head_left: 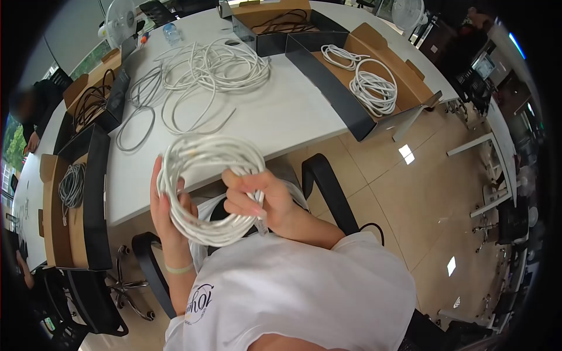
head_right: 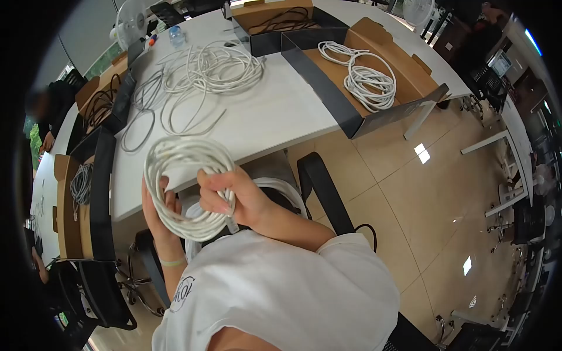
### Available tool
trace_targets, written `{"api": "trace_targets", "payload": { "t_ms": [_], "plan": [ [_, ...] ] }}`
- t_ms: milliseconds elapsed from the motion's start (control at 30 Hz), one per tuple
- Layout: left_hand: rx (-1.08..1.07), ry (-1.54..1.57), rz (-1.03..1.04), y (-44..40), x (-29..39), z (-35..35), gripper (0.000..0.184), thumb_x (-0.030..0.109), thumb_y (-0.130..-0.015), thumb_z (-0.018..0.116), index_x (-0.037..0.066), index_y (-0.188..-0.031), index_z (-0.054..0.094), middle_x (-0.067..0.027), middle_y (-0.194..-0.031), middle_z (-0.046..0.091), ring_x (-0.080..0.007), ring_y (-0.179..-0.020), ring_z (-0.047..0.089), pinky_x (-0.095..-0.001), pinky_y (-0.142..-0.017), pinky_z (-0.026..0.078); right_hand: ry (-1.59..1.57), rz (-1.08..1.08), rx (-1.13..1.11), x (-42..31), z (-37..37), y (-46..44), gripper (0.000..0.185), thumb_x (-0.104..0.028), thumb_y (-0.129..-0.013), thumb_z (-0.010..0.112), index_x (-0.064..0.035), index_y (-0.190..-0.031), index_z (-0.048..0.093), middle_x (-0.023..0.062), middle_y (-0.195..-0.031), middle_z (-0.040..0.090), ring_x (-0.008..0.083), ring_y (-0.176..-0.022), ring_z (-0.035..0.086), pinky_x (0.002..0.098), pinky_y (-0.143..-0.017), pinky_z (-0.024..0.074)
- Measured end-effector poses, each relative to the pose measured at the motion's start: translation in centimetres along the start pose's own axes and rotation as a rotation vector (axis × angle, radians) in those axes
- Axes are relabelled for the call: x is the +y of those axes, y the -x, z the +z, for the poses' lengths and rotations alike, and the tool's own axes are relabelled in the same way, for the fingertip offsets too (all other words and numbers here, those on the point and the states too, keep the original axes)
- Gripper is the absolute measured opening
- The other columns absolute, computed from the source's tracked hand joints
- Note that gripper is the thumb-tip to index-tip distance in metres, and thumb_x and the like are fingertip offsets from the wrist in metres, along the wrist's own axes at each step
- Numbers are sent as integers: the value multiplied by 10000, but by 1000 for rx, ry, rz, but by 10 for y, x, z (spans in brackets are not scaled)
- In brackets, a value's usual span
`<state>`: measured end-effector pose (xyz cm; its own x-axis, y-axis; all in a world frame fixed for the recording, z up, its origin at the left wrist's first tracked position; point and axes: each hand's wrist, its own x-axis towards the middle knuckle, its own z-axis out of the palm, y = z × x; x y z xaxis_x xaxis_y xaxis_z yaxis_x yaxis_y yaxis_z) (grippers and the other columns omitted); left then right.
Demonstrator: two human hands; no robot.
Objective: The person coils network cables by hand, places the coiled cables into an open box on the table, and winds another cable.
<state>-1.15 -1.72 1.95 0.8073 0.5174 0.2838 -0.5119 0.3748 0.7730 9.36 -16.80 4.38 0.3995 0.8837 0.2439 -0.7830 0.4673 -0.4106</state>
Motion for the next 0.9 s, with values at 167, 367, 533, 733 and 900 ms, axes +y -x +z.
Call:
{"api": "trace_targets", "payload": {
  "t_ms": [167, 367, 533, 733, 900],
  "plan": [
    [-202, -424, 84, -35, -15, 12, 615, 322, -932, 441, 8, -1408, 210, -172, -1222, 498, -201, -1044, 541, -308, -881, 444, 267, -180, 131, -49, 4, 0, 150, -167, -853, 506, -20, -826, 496, 41, -556, 463, 133, -465, 442, 246, -484, 360],
    [-414, -1691, 523, -43, -35, 21, 721, 404, -769, 642, 40, -1334, 381, -132, -1325, 437, -335, -1266, 355, -449, -1065, 235, 1077, -880, 313, -223, 16, -9, 224, -210, -894, 524, 13, -902, 542, 81, -692, 549, 165, -585, 548, 280, -568, 451],
    [-463, -1766, 411, -40, -38, 21, 738, 257, -655, 742, 90, -1306, 438, -86, -1336, 449, -305, -1256, 386, -439, -1044, 295, 2227, -982, 639, -322, -18, -79, 386, -339, -851, 572, -38, -1088, 519, 121, -887, 622, 245, -808, 604, 378, -710, 473],
    [-474, -1830, 524, -45, -46, 7, 688, -39, -654, 621, 103, -1304, 447, -61, -1327, 468, -295, -1226, 427, -417, -1023, 341, 3021, 679, 788, -349, -158, -68, 674, -369, -787, 628, -244, -1376, 325, 78, -1333, 468, 289, -1200, 461, 465, -949, 378],
    [-450, -1798, 590, -48, -50, 4, 611, -48, -688, 569, 113, -1272, 490, -68, -1269, 523, -296, -1176, 481, -416, -997, 377, 2682, 642, 559, -364, -162, -79, 742, -247, -782, 649, -249, -1414, 259, 128, -1341, 453, 319, -1211, 441, 388, -989, 363]
  ]
}}
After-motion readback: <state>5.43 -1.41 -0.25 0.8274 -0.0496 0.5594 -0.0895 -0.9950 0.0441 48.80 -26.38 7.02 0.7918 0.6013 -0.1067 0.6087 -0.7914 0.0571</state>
